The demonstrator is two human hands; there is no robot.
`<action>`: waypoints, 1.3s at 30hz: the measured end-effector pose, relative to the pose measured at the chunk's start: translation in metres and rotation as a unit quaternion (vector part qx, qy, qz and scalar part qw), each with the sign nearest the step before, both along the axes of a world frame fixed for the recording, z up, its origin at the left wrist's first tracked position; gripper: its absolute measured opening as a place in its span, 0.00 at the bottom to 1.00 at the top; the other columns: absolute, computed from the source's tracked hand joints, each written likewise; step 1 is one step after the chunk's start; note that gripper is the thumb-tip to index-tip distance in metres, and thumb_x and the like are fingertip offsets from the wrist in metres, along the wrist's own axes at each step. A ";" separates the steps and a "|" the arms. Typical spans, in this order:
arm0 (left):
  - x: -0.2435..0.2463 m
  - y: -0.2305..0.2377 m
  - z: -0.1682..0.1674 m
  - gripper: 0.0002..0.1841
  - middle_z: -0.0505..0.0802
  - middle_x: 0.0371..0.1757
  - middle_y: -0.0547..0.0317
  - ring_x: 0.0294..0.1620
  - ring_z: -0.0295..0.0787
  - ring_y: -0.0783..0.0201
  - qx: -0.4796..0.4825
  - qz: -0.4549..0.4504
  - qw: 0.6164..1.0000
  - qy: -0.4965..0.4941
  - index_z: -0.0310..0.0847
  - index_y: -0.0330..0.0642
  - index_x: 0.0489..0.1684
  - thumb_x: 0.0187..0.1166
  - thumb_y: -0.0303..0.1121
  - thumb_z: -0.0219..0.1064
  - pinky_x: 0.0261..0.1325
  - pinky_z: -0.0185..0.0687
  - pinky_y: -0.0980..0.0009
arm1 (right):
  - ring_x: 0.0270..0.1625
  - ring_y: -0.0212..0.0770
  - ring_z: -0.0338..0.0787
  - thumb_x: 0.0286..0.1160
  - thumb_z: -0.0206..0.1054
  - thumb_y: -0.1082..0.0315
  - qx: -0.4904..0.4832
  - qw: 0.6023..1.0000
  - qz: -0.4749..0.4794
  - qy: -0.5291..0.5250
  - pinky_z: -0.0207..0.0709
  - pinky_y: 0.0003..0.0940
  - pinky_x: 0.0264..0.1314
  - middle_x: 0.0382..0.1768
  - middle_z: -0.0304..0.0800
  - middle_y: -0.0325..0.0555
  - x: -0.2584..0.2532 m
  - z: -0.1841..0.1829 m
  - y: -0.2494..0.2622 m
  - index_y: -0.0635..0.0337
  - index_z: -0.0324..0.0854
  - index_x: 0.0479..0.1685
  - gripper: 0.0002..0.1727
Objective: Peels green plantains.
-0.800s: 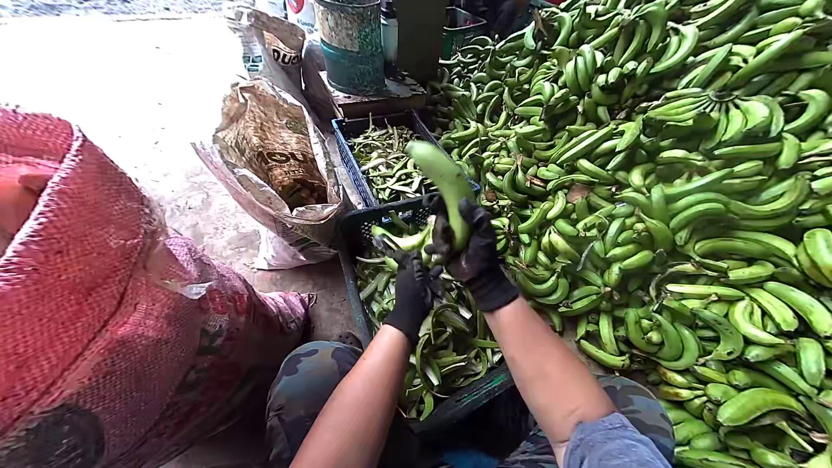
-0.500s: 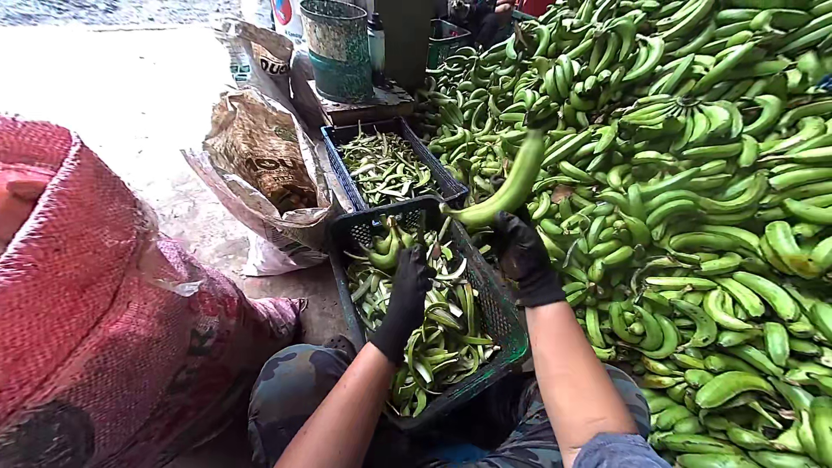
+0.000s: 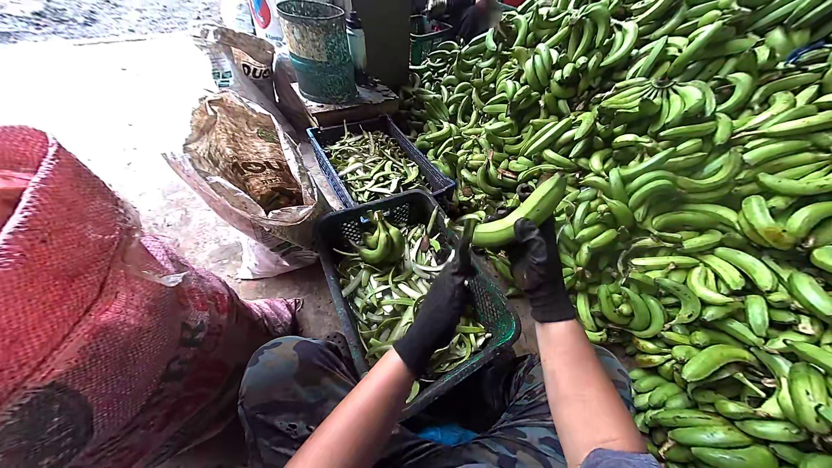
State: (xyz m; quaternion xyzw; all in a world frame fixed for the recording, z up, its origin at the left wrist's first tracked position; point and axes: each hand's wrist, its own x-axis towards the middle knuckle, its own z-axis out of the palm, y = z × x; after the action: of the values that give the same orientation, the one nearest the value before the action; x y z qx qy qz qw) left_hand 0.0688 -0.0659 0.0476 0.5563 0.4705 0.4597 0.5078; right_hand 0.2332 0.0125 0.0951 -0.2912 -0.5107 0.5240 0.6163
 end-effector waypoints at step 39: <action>-0.052 0.003 0.017 0.24 0.90 0.48 0.57 0.47 0.89 0.61 0.226 0.009 0.941 0.251 0.83 0.54 0.70 0.83 0.55 0.62 0.50 0.87 0.55 | 0.45 0.25 0.88 0.82 0.54 0.33 -0.017 0.997 0.063 -0.034 0.86 0.28 0.47 0.47 0.89 0.29 -0.013 -0.051 -0.009 0.40 0.76 0.68 0.28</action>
State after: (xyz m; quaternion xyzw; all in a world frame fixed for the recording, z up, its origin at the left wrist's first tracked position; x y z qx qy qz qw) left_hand 0.0170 -0.0630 0.0642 0.7493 0.4714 0.4043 0.2299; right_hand 0.2207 0.0031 0.0445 -0.2862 -0.5396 0.5599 0.5598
